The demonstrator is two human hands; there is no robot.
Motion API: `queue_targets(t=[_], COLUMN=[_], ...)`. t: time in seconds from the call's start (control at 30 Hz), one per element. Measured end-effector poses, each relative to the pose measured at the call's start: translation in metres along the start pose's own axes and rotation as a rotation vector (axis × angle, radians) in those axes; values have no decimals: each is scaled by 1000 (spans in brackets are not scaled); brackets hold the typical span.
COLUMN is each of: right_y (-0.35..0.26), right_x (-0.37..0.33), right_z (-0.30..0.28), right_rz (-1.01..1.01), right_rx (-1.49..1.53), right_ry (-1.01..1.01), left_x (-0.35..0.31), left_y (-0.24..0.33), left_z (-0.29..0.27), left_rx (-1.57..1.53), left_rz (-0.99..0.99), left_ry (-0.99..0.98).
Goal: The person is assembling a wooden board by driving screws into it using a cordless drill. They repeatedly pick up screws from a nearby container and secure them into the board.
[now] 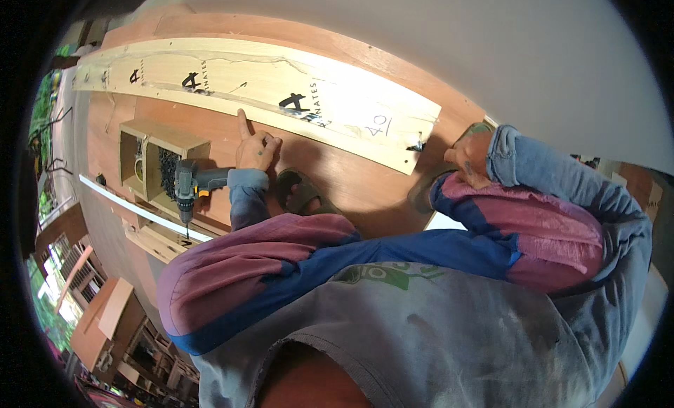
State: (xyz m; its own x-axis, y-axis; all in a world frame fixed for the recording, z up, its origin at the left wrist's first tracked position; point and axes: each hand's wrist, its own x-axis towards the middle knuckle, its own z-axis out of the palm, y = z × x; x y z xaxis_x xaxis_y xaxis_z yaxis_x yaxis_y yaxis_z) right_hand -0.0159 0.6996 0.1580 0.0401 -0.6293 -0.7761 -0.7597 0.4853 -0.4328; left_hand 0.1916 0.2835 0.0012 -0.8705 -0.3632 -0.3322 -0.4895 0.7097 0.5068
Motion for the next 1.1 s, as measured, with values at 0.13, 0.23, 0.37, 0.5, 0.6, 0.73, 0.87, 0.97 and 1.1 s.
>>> queue_targets(t=[0.13,0.23,0.37,0.5,0.6,0.73,0.87,0.97,1.1], right_y=[2,16,8,31,17,18,17,14,-1], right_x=[7,0,6,14,12,6,1,-3,-11], right_z=[-4,23,25,35,25,21,19,18,20], right_rz=[-26,-101,-11,-157,-123,-172,-74,-55,41], right_rx=[36,86,56,14,5,46,-58,-18,10], right_ry=[5,70,27,55,50,120,68,53,21], left_x=[1,5,-16,0,3,9,6,10,1], left_y=[-3,12,-7,-17,-20,-12,-40,-42,-1], left_z=[0,4,2,5,12,18,36,30,6], left_rx=[134,117,-4,-88,-10,120,72,-40,-40], left_rz=[-17,-33,-20,35,50,71,184,93,-114], left_ry=[80,-73,-26,-3,15,74,118,105,54])
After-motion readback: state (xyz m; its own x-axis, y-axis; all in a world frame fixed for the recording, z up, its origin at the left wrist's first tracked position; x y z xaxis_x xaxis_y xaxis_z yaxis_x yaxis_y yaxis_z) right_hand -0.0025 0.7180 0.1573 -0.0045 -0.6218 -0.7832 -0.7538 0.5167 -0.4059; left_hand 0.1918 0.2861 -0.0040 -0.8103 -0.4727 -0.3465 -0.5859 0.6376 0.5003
